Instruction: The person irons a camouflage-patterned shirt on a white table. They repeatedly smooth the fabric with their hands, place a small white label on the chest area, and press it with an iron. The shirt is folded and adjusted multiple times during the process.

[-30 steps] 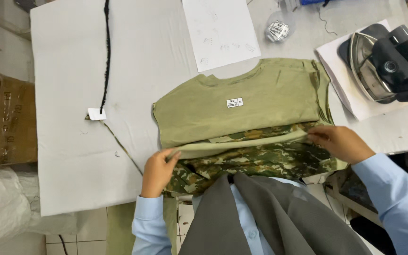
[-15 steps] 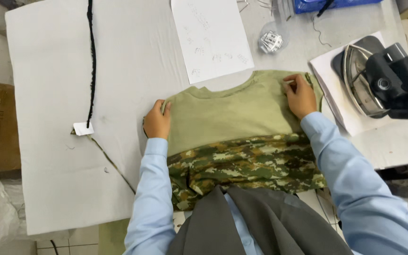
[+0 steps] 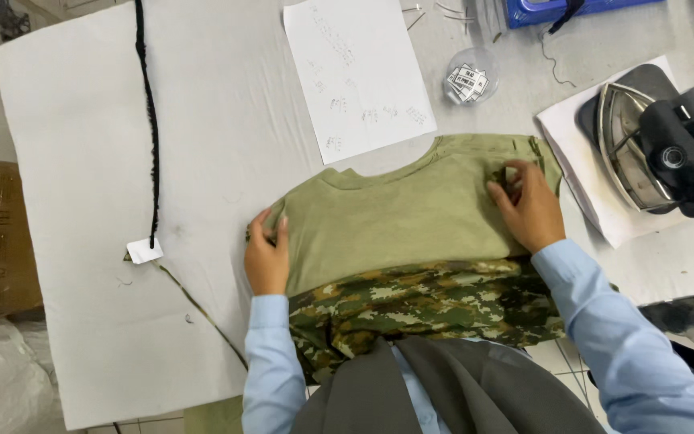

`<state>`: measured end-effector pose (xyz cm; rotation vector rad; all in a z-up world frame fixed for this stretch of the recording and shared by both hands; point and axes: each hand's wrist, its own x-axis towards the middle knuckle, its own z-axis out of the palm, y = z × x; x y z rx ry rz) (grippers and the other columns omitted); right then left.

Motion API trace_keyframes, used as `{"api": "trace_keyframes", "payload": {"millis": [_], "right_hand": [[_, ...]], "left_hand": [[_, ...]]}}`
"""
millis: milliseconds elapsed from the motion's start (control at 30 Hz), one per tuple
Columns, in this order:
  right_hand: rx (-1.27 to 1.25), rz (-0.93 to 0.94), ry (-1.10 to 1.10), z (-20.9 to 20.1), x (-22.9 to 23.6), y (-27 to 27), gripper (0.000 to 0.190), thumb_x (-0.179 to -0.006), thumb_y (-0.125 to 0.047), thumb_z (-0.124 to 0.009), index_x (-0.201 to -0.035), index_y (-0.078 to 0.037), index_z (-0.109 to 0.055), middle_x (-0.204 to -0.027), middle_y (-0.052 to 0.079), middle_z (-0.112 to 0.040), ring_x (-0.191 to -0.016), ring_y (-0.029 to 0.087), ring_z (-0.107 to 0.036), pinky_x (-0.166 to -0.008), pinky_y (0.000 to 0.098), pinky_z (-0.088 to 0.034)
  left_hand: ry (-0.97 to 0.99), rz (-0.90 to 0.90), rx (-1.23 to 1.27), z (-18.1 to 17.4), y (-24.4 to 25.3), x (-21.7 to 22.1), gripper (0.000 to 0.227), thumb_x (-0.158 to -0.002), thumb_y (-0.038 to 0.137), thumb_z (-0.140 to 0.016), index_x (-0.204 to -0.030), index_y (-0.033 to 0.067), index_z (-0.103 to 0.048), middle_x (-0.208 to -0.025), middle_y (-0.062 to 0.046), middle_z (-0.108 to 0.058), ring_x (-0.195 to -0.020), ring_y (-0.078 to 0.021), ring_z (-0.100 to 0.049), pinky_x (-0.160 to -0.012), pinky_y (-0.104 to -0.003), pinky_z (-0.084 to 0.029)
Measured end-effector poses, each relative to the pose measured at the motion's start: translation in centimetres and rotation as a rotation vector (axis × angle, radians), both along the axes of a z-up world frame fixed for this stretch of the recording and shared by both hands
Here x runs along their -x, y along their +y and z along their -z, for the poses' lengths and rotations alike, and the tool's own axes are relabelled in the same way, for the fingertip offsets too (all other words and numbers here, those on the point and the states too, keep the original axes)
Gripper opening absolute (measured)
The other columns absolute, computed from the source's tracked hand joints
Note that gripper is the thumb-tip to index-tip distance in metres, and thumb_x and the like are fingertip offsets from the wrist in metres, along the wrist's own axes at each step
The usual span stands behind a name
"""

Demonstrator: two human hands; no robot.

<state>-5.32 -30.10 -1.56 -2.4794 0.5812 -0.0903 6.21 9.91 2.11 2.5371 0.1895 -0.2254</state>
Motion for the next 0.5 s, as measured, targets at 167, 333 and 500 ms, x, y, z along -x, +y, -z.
{"api": "trace_keyframes", "payload": {"millis": [167,333,500], "right_hand": [[-0.018,0.092,0.230,-0.4,2.4,0.2,0.040,-0.100,-0.026,-0.060,-0.134,-0.014,-0.043,-0.090,0.011,-0.065,-0.083,0.039,-0.068,-0.074,0.0526,-0.051],[-0.215,0.110,0.423,-2.7,2.3,-2.2,0.034,-0.099,-0.024,-0.057,-0.132,-0.017,-0.050,-0.102,0.015,-0.065,-0.085,0.038,-0.061,-0.068,0.0453,-0.041],[-0.068,0.100,0.302,-2.5,2.4,-1.9,0.036,-0.099,-0.030,-0.064,-0.129,-0.011,-0.055,-0.096,0.012,-0.064,-0.088,0.032,-0.063,-0.072,0.0434,-0.047]], "left_hand": [[0.194,-0.141,0.094,-1.3,1.3,2.5,0.055,-0.089,0.037,-0.071,-0.137,0.0176,-0.052,-0.129,-0.028,-0.057,-0.125,-0.0410,-0.051,-0.099,-0.052,-0.047],[0.340,-0.160,0.255,-0.3,3.9,2.3,0.049,-0.079,0.034,-0.073,-0.124,0.0287,-0.057,-0.141,-0.003,-0.055,-0.129,-0.0299,-0.051,-0.097,-0.039,-0.046],[0.053,0.141,-0.147,-0.6,3.4,2.2,0.058,-0.084,0.048,-0.067,-0.134,0.0242,-0.052,-0.126,-0.018,-0.057,-0.119,-0.0329,-0.056,-0.089,-0.048,-0.049]]}}
